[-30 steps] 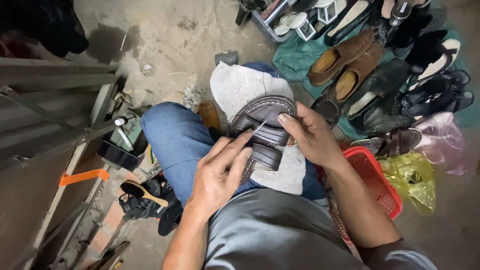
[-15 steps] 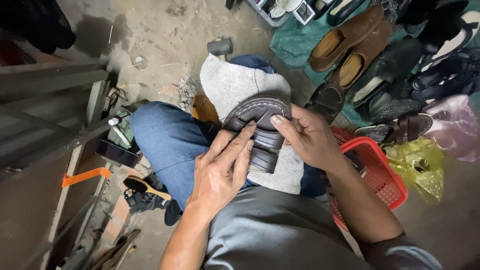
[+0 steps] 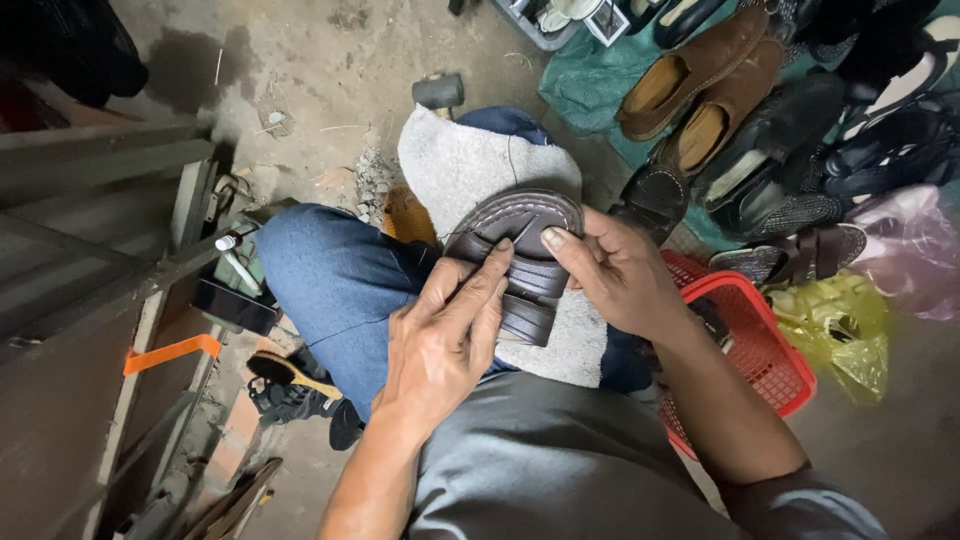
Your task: Hand-stitching the components of a brown leather sandal using a needle and thread.
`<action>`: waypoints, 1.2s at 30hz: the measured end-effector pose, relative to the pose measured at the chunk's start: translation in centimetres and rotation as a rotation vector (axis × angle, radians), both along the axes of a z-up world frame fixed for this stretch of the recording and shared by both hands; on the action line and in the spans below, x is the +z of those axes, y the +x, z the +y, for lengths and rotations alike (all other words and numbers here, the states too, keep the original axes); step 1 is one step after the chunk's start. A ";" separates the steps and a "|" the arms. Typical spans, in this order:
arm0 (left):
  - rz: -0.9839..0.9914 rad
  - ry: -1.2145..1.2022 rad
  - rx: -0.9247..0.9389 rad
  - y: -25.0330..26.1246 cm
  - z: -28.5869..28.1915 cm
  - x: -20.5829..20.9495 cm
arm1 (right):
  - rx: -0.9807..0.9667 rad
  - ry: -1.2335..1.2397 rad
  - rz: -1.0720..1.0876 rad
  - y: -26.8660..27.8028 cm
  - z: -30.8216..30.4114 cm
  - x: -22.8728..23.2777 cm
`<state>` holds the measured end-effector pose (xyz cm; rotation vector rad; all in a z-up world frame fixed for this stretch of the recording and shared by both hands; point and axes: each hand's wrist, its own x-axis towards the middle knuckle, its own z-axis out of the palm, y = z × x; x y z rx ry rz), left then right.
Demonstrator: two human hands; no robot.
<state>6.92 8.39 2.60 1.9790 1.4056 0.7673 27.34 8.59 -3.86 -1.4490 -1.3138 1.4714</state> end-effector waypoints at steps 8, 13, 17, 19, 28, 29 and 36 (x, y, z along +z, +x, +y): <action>0.068 -0.005 -0.041 -1.1 0.6 2.6 | -0.048 0.178 -0.038 -1.7 0.4 3.8; 0.068 -0.049 -0.049 -3.9 0.9 4.2 | 0.001 0.533 -0.337 -4.0 1.1 4.8; 0.095 -0.038 0.000 -7.0 -0.2 2.7 | 0.110 0.673 -0.523 -6.7 1.4 4.1; 0.070 -0.080 0.042 -8.1 -0.9 1.6 | 0.179 0.687 -0.608 -7.6 1.1 2.8; 0.240 -0.080 -0.088 -9.0 1.4 1.5 | 0.288 0.680 -0.775 -8.1 0.8 0.9; 0.238 -0.080 -0.091 -8.9 1.5 1.1 | 0.286 0.678 -0.778 -7.9 1.0 0.8; 0.416 0.041 -0.142 -8.1 3.1 -0.6 | 0.282 0.629 -0.717 -7.8 2.6 0.5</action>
